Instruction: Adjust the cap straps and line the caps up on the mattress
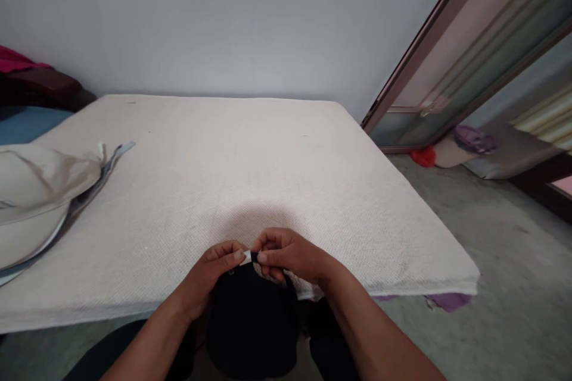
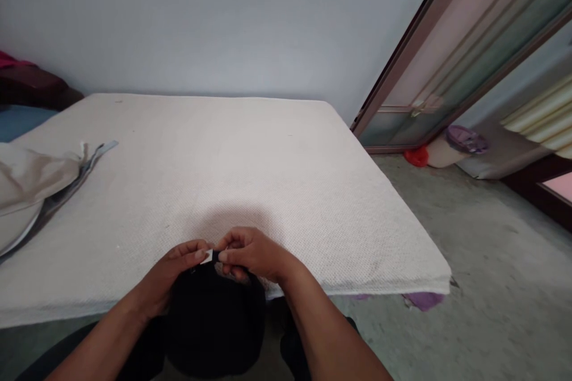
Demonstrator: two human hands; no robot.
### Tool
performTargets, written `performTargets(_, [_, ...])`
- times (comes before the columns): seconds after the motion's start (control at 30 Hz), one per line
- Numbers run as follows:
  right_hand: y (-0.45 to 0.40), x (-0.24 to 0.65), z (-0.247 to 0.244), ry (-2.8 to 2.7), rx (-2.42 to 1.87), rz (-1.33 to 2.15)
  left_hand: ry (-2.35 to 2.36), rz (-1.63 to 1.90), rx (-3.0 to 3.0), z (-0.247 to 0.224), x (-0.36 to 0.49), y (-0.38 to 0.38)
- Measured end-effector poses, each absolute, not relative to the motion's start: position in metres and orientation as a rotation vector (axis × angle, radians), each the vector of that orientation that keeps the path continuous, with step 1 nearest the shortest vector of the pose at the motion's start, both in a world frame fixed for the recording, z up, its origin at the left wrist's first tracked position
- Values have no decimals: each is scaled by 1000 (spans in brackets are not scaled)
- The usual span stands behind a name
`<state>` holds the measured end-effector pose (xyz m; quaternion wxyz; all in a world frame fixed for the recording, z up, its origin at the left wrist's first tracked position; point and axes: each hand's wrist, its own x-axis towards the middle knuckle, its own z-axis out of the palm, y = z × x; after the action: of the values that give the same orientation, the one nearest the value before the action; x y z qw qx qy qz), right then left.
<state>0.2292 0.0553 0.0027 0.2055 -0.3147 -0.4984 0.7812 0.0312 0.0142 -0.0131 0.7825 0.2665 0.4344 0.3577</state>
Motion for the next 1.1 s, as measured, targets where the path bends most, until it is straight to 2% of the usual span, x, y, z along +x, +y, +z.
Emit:
performTargets(0.53, [56, 228, 8, -1417, -1014, 2073, 959, 774, 553, -8, 28, 14])
performTargets(0.7, [53, 222, 8, -1621, -935, 1870, 941, 737, 548, -8, 30, 14])
performTargets(0.87, [50, 219, 6, -1891, -1029, 1592, 963, 742, 611, -11, 31, 13])
performTargets(1.1, [52, 222, 6, -2019, -1054, 1518, 1017, 733, 732, -9, 33, 12])
